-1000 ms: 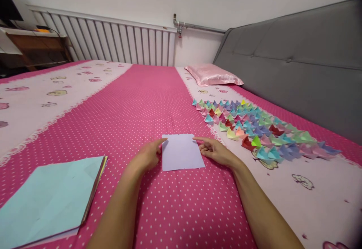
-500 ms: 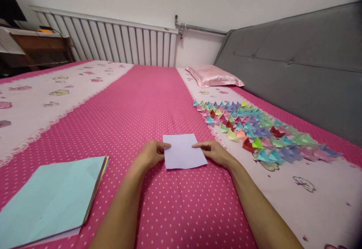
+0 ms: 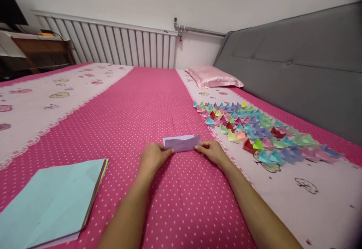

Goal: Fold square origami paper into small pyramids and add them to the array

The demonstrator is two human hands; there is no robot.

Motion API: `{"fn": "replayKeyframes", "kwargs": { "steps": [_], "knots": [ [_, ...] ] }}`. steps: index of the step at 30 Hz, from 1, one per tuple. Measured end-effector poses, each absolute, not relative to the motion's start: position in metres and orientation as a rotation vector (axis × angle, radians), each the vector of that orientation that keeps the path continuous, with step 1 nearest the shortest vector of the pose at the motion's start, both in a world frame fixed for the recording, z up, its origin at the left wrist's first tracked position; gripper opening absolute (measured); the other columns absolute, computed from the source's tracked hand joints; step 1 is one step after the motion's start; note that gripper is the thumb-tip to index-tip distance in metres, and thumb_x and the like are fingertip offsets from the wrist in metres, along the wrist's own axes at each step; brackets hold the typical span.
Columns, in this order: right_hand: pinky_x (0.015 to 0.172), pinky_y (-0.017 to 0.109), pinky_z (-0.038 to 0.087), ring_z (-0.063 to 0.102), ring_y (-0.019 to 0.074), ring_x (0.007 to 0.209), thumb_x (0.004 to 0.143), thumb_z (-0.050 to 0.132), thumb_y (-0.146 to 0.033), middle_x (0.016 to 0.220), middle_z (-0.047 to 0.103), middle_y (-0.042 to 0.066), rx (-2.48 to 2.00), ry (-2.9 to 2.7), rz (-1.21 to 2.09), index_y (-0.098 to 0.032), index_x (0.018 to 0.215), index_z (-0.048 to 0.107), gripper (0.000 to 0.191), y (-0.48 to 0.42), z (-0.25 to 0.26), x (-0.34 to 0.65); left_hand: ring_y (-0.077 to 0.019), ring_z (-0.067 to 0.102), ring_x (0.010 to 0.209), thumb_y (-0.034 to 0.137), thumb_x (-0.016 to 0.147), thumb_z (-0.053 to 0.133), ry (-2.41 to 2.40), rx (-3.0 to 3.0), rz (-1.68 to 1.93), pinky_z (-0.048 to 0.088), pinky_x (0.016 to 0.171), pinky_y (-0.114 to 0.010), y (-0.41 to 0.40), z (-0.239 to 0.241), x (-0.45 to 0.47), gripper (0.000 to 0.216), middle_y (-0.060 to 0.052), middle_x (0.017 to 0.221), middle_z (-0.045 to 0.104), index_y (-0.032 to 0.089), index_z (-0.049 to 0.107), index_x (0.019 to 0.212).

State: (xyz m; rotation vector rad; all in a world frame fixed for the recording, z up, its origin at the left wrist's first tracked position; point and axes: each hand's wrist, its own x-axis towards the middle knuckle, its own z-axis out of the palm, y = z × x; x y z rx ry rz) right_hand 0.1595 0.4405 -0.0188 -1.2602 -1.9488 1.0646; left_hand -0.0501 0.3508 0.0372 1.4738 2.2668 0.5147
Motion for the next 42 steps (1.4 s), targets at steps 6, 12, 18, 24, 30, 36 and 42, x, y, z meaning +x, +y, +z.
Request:
{"fn": "replayKeyframes", "kwargs": {
  "steps": [6,12,18,24,30,36,42],
  "knots": [
    [0.047,0.023,0.032,0.046,0.0109,0.044,0.067,0.060,-0.049,0.047,0.054,-0.002,-1.394,-1.924,0.924,-0.016,0.056,0.060,0.034,0.437,-0.017,0.154,-0.0230,0.058,0.060,0.042,0.070,0.054,2.352,1.405,0.526,0.035,0.051,-0.030,0.351,0.034,-0.046,0.027,-0.007,0.060,0.061,0.018,0.061,0.058],
    [0.050,0.025,0.037,0.054,0.0149,0.053,0.065,0.062,-0.045,0.055,0.060,0.000,-1.502,-1.924,0.729,-0.019,0.063,0.059,0.027,0.436,-0.018,0.149,-0.0259,0.061,0.073,0.030,0.071,0.050,2.472,1.387,0.394,0.041,0.057,-0.031,0.353,0.028,-0.046,0.016,-0.010,0.076,0.066,0.018,0.060,0.075],
    [0.056,0.028,0.041,0.055,0.0169,0.054,0.072,0.057,-0.032,0.056,0.059,-0.002,-1.459,-1.927,0.478,-0.020,0.089,0.058,0.021,0.426,-0.009,0.142,-0.0253,0.052,0.106,0.019,0.077,0.043,2.389,1.909,0.713,0.045,0.082,-0.036,0.354,0.029,-0.033,0.033,-0.015,0.120,0.052,0.015,0.051,0.109],
    [0.092,0.036,0.041,0.053,0.0220,0.109,0.089,0.036,-0.036,0.123,0.055,0.010,-0.922,-2.107,0.510,-0.019,0.128,0.044,0.043,0.403,0.001,0.126,-0.0230,0.002,0.137,0.038,0.086,0.035,1.794,2.358,0.457,0.015,0.111,-0.039,0.362,0.006,-0.020,0.065,-0.013,0.150,0.010,0.007,0.016,0.140],
    [0.112,0.041,0.010,0.010,0.0182,0.138,0.093,0.021,-0.045,0.150,0.013,0.003,-0.794,-2.592,0.691,-0.020,0.143,0.012,0.057,0.400,-0.009,0.119,-0.0239,0.007,0.137,0.035,0.087,0.025,1.766,2.278,0.243,0.011,0.111,-0.040,0.364,-0.007,-0.021,0.061,-0.014,0.149,0.010,0.008,0.015,0.141],
    [0.112,0.041,0.010,0.008,0.0185,0.138,0.091,0.019,-0.050,0.150,0.009,0.003,-0.900,-2.628,0.652,-0.022,0.143,0.007,0.060,0.406,-0.015,0.120,-0.0244,0.006,0.137,0.038,0.086,0.025,1.843,2.233,0.170,0.010,0.110,-0.042,0.365,-0.004,-0.019,0.065,-0.013,0.149,0.010,0.008,0.014,0.142],
    [0.112,0.043,0.008,0.007,0.0208,0.138,0.090,0.018,-0.055,0.150,0.014,0.006,-1.046,-2.659,0.577,-0.018,0.143,0.015,0.065,0.410,-0.021,0.121,-0.0255,0.005,0.137,0.052,0.080,0.030,1.947,2.155,0.097,0.005,0.111,-0.041,0.366,-0.003,-0.028,0.079,-0.015,0.148,0.011,0.003,0.017,0.140]
  ]
}}
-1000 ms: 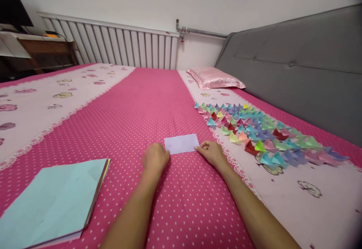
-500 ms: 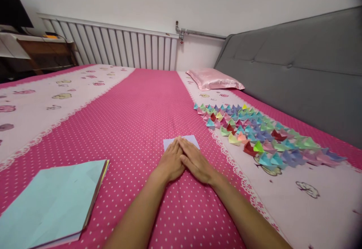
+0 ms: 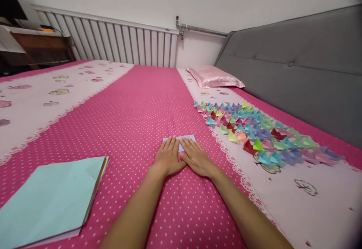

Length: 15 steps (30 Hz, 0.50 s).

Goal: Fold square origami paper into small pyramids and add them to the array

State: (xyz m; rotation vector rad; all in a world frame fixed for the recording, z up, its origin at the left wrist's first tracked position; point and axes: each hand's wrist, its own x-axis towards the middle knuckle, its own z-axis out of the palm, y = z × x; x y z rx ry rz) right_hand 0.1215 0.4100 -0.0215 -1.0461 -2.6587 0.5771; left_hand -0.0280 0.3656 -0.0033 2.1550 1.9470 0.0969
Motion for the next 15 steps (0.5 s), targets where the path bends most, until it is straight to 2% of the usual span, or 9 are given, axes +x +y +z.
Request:
{"fn": "replayKeyframes", "kwargs": {
  "steps": [9,15],
  "knots": [
    [0.109,0.049,0.013,0.014,0.0248,0.137,0.088,0.024,-0.057,0.147,0.023,0.007,-1.157,-2.617,0.384,-0.022,0.141,0.022,0.064,0.418,-0.037,0.130,-0.0298,0.003,0.136,0.077,0.066,0.031,2.070,1.992,0.115,0.007,0.110,-0.044,0.361,0.002,-0.038,0.106,-0.017,0.148,0.009,0.003,0.016,0.140],
    [0.109,0.049,0.014,0.017,0.0287,0.136,0.083,0.032,-0.063,0.147,0.023,0.010,-1.248,-2.553,0.370,-0.020,0.141,0.024,0.073,0.422,-0.038,0.134,-0.0295,0.002,0.137,0.078,0.065,0.032,2.144,1.913,0.095,0.005,0.110,-0.042,0.358,0.006,-0.045,0.110,-0.017,0.148,0.008,0.001,0.014,0.140]
  ]
}}
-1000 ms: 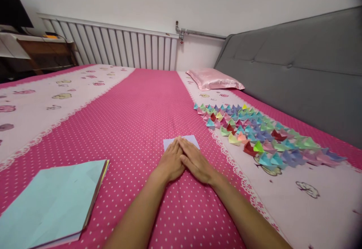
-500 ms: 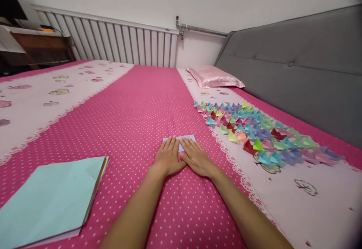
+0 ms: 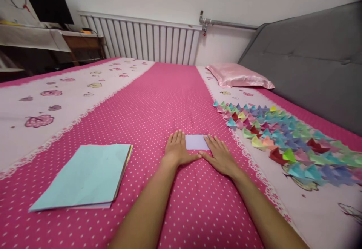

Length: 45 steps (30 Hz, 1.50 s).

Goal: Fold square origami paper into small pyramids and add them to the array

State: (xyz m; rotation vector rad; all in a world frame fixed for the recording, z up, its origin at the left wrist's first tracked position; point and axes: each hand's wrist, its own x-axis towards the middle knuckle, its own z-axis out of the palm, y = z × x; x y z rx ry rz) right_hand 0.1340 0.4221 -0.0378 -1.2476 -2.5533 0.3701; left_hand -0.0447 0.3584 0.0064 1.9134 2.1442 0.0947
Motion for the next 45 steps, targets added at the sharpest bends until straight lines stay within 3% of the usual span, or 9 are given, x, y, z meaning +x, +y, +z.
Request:
{"fn": "replayKeyframes", "kwargs": {
  "steps": [7,14,19,24,29,35,40,43,45],
  "knots": [
    [0.108,0.047,0.020,0.023,0.0286,0.134,0.082,0.038,-0.061,0.145,0.029,0.010,-1.237,-2.500,0.412,-0.020,0.138,0.033,0.070,0.424,-0.018,0.132,-0.0317,0.006,0.136,0.080,0.062,0.033,2.259,1.904,0.091,0.004,0.109,-0.043,0.366,0.003,-0.051,0.113,-0.018,0.147,0.012,-0.002,0.016,0.139],
    [0.106,0.043,0.028,0.038,0.0249,0.127,0.084,0.046,-0.039,0.135,0.045,0.012,-1.135,-2.360,0.457,-0.016,0.129,0.047,0.050,0.430,-0.023,0.139,-0.0309,0.008,0.136,0.078,0.065,0.033,2.255,1.927,0.076,0.007,0.109,-0.042,0.364,0.005,-0.051,0.110,-0.018,0.147,0.012,-0.001,0.016,0.140],
    [0.104,0.042,0.032,0.039,0.0248,0.126,0.077,0.047,-0.018,0.137,0.041,0.014,-1.084,-2.355,0.458,-0.014,0.129,0.046,0.052,0.428,-0.018,0.143,-0.0305,0.009,0.136,0.079,0.065,0.031,2.270,1.925,0.055,0.008,0.109,-0.043,0.364,0.006,-0.051,0.110,-0.017,0.147,0.013,-0.002,0.016,0.139],
    [0.103,0.040,0.034,0.040,0.0258,0.126,0.070,0.046,-0.008,0.139,0.038,0.016,-1.141,-2.332,0.450,-0.014,0.126,0.050,0.056,0.429,-0.016,0.143,-0.0306,0.008,0.136,0.079,0.065,0.031,2.304,1.896,0.054,0.006,0.110,-0.043,0.363,0.007,-0.051,0.110,-0.017,0.147,0.013,-0.001,0.016,0.139],
    [0.103,0.040,0.035,0.044,0.0251,0.123,0.070,0.046,-0.005,0.138,0.040,0.015,-1.108,-2.266,0.462,-0.015,0.120,0.057,0.052,0.430,-0.016,0.144,-0.0306,0.008,0.136,0.077,0.066,0.034,2.307,1.879,0.107,0.006,0.110,-0.043,0.360,0.006,-0.052,0.108,-0.018,0.147,0.013,0.000,0.017,0.140],
    [0.098,0.043,0.039,0.052,0.0255,0.114,0.079,0.048,-0.013,0.131,0.049,0.013,-1.071,-2.191,0.477,-0.020,0.105,0.066,0.032,0.434,-0.020,0.144,-0.0334,0.016,0.134,0.064,0.070,0.049,2.298,1.934,0.271,0.012,0.107,-0.047,0.358,0.008,-0.053,0.097,-0.022,0.145,0.019,0.004,0.019,0.140],
    [0.095,0.044,0.040,0.054,0.0244,0.111,0.082,0.051,-0.023,0.126,0.053,0.010,-0.977,-2.070,0.574,-0.024,0.094,0.070,0.022,0.434,-0.018,0.143,-0.0309,0.031,0.129,0.035,0.078,0.055,2.180,2.100,0.505,0.024,0.103,-0.045,0.362,0.009,-0.055,0.059,-0.015,0.143,0.032,0.023,0.040,0.133],
    [0.096,0.043,0.038,0.054,0.0233,0.110,0.080,0.056,-0.027,0.118,0.059,0.009,-0.872,-1.951,0.634,-0.023,0.087,0.070,0.016,0.430,-0.012,0.140,-0.0261,0.042,0.122,0.020,0.083,0.043,2.031,2.112,0.717,0.030,0.100,-0.040,0.364,0.014,-0.055,0.036,-0.012,0.132,0.048,0.021,0.060,0.115],
    [0.094,0.041,0.040,0.058,0.0222,0.102,0.078,0.059,-0.030,0.107,0.065,0.008,-0.824,-1.810,0.751,-0.022,0.083,0.068,0.014,0.426,-0.008,0.138,-0.0237,0.056,0.104,0.020,0.084,0.040,1.904,2.000,0.903,0.039,0.091,-0.037,0.364,0.020,-0.053,0.033,-0.010,0.111,0.064,0.020,0.066,0.104]
  ]
}}
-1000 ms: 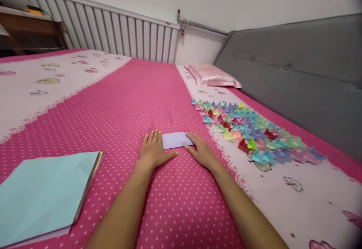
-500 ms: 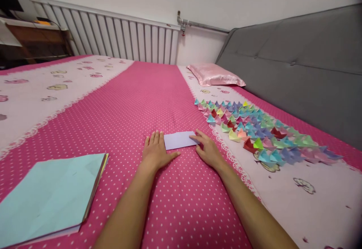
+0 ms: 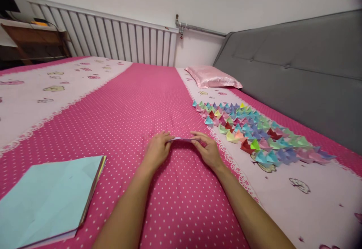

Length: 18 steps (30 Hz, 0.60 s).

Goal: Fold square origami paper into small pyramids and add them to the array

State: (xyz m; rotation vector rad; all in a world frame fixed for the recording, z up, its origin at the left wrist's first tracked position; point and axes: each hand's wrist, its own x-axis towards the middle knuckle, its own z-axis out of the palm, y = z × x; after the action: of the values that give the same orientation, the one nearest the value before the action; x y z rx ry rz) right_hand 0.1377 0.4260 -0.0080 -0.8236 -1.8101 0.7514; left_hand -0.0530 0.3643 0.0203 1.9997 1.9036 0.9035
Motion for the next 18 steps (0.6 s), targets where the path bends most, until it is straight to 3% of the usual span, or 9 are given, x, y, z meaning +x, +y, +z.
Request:
{"fn": "replayKeyframes", "kwargs": {
  "steps": [3,7,12,16,18],
  "knots": [
    [0.086,0.038,0.045,0.062,0.0203,0.090,0.073,0.066,-0.032,0.093,0.069,0.004,-0.779,-1.532,1.015,-0.021,0.087,0.065,0.019,0.419,-0.002,0.135,-0.0188,0.060,0.071,0.029,0.083,0.044,1.666,1.703,1.151,0.045,0.068,-0.030,0.362,0.030,-0.048,0.030,-0.006,0.078,0.068,0.015,0.070,0.091],
    [0.078,0.034,0.048,0.064,0.0186,0.082,0.068,0.071,-0.031,0.091,0.069,0.003,-0.733,-1.265,1.294,-0.019,0.095,0.062,0.031,0.411,0.002,0.132,-0.0128,0.054,0.054,0.041,0.076,0.056,1.319,1.322,1.239,0.040,0.052,-0.023,0.357,0.036,-0.039,0.035,-0.006,0.065,0.065,0.008,0.069,0.081],
    [0.074,0.032,0.050,0.064,0.0174,0.075,0.064,0.074,-0.028,0.088,0.070,0.002,-0.728,-1.122,1.502,-0.020,0.094,0.062,0.034,0.406,0.004,0.130,-0.0122,0.057,0.055,0.041,0.067,0.068,1.106,1.022,1.241,0.043,0.053,-0.022,0.353,0.038,-0.034,0.034,-0.008,0.067,0.067,0.009,0.069,0.079],
    [0.071,0.029,0.049,0.063,0.0163,0.075,0.063,0.074,-0.029,0.088,0.069,0.002,-0.766,-1.087,1.490,-0.018,0.093,0.062,0.034,0.407,0.003,0.130,-0.0134,0.059,0.057,0.036,0.066,0.070,1.089,0.953,1.243,0.045,0.056,-0.024,0.353,0.039,-0.035,0.033,-0.009,0.070,0.068,0.008,0.069,0.084],
    [0.062,0.025,0.049,0.061,0.0143,0.069,0.063,0.074,-0.032,0.082,0.068,0.002,-0.824,-1.083,1.450,-0.017,0.088,0.063,0.031,0.409,0.001,0.131,-0.0130,0.059,0.057,0.033,0.067,0.070,1.115,0.944,1.287,0.045,0.056,-0.023,0.354,0.039,-0.035,0.031,-0.010,0.071,0.068,0.008,0.068,0.084]
  ]
}}
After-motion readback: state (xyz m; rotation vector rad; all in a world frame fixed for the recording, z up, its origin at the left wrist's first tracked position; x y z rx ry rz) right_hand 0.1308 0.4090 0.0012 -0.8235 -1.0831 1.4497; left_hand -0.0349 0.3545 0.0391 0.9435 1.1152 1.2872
